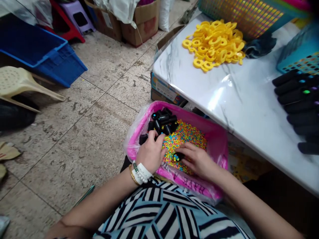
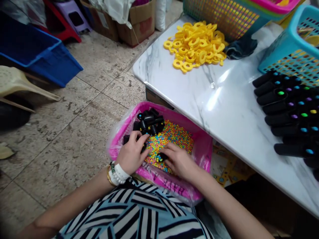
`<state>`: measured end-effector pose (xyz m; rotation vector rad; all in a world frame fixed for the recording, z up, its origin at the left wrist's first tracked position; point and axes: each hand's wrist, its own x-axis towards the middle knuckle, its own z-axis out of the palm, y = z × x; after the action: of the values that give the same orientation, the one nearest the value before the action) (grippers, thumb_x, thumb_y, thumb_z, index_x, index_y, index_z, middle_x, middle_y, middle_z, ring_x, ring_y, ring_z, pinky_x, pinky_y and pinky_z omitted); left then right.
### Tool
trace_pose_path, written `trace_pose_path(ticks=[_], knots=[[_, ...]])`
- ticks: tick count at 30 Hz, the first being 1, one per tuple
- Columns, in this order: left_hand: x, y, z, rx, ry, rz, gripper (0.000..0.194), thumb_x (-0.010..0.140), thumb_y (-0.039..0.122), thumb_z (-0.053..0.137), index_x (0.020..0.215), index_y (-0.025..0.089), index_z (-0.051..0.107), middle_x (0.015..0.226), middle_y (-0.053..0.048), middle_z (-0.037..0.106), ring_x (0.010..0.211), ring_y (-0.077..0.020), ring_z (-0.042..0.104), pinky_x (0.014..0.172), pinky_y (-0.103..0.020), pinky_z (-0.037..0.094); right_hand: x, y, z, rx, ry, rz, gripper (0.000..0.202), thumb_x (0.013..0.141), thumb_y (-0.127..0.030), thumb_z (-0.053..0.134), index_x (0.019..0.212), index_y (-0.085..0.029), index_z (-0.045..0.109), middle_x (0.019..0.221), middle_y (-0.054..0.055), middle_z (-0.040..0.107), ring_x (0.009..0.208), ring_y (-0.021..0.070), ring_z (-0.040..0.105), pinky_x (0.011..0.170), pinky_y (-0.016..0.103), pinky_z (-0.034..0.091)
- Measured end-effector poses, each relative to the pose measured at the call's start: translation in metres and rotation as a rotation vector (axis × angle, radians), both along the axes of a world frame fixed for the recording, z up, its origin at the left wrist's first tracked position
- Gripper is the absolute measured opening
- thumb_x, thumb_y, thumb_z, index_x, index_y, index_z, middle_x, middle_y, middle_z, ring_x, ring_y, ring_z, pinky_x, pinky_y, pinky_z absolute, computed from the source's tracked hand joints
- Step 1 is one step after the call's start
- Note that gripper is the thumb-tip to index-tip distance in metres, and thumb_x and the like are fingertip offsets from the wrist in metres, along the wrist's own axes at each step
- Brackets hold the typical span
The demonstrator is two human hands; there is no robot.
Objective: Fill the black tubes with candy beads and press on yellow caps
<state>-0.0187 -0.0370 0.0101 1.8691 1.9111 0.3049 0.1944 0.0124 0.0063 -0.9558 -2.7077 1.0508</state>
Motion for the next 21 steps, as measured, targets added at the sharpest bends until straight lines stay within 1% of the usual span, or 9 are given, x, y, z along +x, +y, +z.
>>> trace_pose_path(ticks=[2, 4, 7, 10, 13, 16, 18, 20, 21], knots=[[0.0, -0.001, 0.0, 0.042, 0.017, 0.033, 0.047, 0.085, 0.028, 0.061, 0.129, 0.02, 0.047, 0.122, -0.01, 0.043, 0.093, -0.0209, 0.061, 0.076, -0.033, 0.057, 0.011, 0.003, 0.005, -0.095, 0.149, -0.125, 0.034, 0.084, -0.009, 0.06, 0.116, -0.021, 0.062, 0.107, 0.008, 0.064, 0.097, 0.019, 0.063, 0.084, 0.033, 0.053], [-0.001, -0.002, 0.0, 0.073, 0.022, 0.032, 0.043, 0.085, 0.029, 0.061, 0.126, 0.019, 0.049, 0.119, -0.01, 0.044, 0.096, -0.0221, 0.059, 0.078, -0.034, 0.056, 0.018, 0.004, 0.01, -0.126, 0.208, -0.216, 0.032, 0.084, -0.012, 0.061, 0.114, -0.023, 0.063, 0.104, 0.006, 0.066, 0.094, 0.0189, 0.064, 0.083, 0.034, 0.053], [-0.001, -0.001, 0.001, 0.065, 0.047, -0.011, 0.034, 0.086, 0.029, 0.06, 0.117, 0.017, 0.055, 0.112, -0.01, 0.048, 0.097, -0.0235, 0.058, 0.08, -0.035, 0.054, 0.021, 0.002, 0.017, -0.131, 0.246, -0.3, 0.03, 0.082, -0.012, 0.06, 0.11, -0.023, 0.064, 0.101, 0.006, 0.069, 0.091, 0.0191, 0.066, 0.08, 0.034, 0.054], [0.0, 0.002, 0.002, 0.027, 0.102, -0.077, 0.028, 0.086, 0.031, 0.061, 0.11, 0.017, 0.058, 0.102, -0.008, 0.054, 0.1, -0.026, 0.056, 0.085, -0.037, 0.051, 0.023, -0.002, 0.025, -0.098, 0.297, -0.374, 0.031, 0.08, -0.01, 0.058, 0.107, -0.023, 0.065, 0.103, 0.006, 0.071, 0.095, 0.0194, 0.067, 0.084, 0.034, 0.054], [0.0, 0.004, 0.001, -0.04, 0.154, -0.125, 0.027, 0.088, 0.034, 0.058, 0.11, 0.019, 0.059, 0.099, -0.007, 0.055, 0.093, -0.0235, 0.059, 0.077, -0.033, 0.052, 0.029, -0.01, 0.036, -0.106, 0.341, -0.464, 0.031, 0.079, -0.012, 0.061, 0.108, -0.023, 0.065, 0.102, 0.005, 0.072, 0.093, 0.0188, 0.069, 0.082, 0.033, 0.056], [-0.001, 0.006, -0.001, -0.08, 0.178, -0.158, 0.027, 0.092, 0.036, 0.051, 0.112, 0.02, 0.059, 0.103, -0.005, 0.054, 0.081, -0.02, 0.063, 0.065, -0.03, 0.051, 0.047, -0.024, 0.054, -0.078, 0.364, -0.605, 0.03, 0.078, -0.016, 0.067, 0.107, -0.025, 0.066, 0.102, 0.005, 0.073, 0.091, 0.0203, 0.069, 0.083, 0.035, 0.056], [-0.002, 0.007, -0.004, -0.071, 0.193, -0.161, 0.03, 0.093, 0.037, 0.048, 0.115, 0.02, 0.058, 0.104, -0.005, 0.052, 0.08, -0.02, 0.063, 0.063, -0.03, 0.051, 0.068, -0.035, 0.069, 0.032, 0.386, -0.787, 0.031, 0.077, -0.02, 0.071, 0.107, -0.025, 0.067, 0.104, 0.006, 0.073, 0.094, 0.0224, 0.069, 0.086, 0.037, 0.055], [-0.003, 0.009, -0.006, -0.046, 0.224, -0.139, 0.036, 0.092, 0.039, 0.048, 0.121, 0.02, 0.056, 0.105, -0.007, 0.05, 0.08, -0.0206, 0.063, 0.062, -0.03, 0.051, 0.096, -0.043, 0.085, 0.229, 0.401, -1.066, 0.034, 0.075, -0.026, 0.074, 0.108, -0.024, 0.066, 0.103, 0.007, 0.072, 0.09, 0.0232, 0.069, 0.084, 0.039, 0.054], [-0.003, 0.01, -0.007, -0.032, 0.241, -0.122, 0.038, 0.092, 0.04, 0.048, 0.124, 0.02, 0.054, 0.106, -0.007, 0.049, 0.08, -0.0207, 0.063, 0.063, -0.03, 0.052, 0.111, -0.045, 0.092, 0.333, 0.375, -1.217, 0.037, 0.074, -0.03, 0.076, 0.109, -0.023, 0.066, 0.1, 0.006, 0.072, 0.084, 0.0225, 0.069, 0.08, 0.038, 0.055]])
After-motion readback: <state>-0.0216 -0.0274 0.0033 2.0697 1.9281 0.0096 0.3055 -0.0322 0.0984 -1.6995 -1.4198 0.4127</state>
